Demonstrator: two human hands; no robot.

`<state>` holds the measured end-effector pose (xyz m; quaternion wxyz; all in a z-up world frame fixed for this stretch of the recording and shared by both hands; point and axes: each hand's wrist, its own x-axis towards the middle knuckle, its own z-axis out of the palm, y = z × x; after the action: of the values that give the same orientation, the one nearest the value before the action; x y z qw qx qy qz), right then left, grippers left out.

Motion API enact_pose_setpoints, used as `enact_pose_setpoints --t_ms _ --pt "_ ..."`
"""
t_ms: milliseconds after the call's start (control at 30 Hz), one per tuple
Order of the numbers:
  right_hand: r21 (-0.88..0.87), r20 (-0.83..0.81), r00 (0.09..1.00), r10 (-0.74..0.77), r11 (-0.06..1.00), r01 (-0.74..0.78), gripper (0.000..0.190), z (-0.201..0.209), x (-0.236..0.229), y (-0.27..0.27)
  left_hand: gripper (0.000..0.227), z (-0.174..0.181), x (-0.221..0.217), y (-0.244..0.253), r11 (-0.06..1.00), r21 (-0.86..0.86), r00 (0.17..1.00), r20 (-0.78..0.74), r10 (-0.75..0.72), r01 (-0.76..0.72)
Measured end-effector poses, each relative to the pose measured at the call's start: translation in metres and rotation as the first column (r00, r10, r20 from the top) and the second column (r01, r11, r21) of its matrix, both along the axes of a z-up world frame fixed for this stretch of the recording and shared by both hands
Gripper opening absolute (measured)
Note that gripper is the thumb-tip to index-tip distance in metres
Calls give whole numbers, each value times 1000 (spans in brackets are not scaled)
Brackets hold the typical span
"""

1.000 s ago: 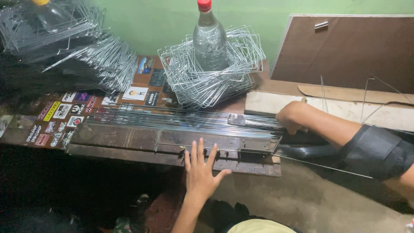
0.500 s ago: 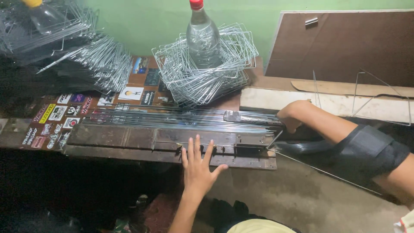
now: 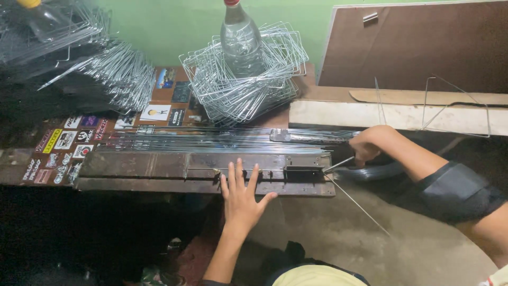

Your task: Bending metal wires into rectangular frames using a manual bending jig.

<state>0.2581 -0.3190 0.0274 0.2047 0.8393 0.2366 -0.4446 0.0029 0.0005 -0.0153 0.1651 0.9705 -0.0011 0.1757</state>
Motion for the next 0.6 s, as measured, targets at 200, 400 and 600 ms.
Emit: enact_pose_setpoints --t_ms 200,400,600 --pt "15 -81 970 -229 973 230 37 -1 -17 -16 89 -7 1 1 1000 18 1000 -11 -2 3" --pt "35 -150 911 -384 919 393 26 -5 -42 -25 89 -12 2 1 1000 0 1000 -9 -7 7" --pt "73 -253 751 -610 762 643 27 -31 -52 -43 87 -11 1 1 1000 0 1000 8 -15 15"
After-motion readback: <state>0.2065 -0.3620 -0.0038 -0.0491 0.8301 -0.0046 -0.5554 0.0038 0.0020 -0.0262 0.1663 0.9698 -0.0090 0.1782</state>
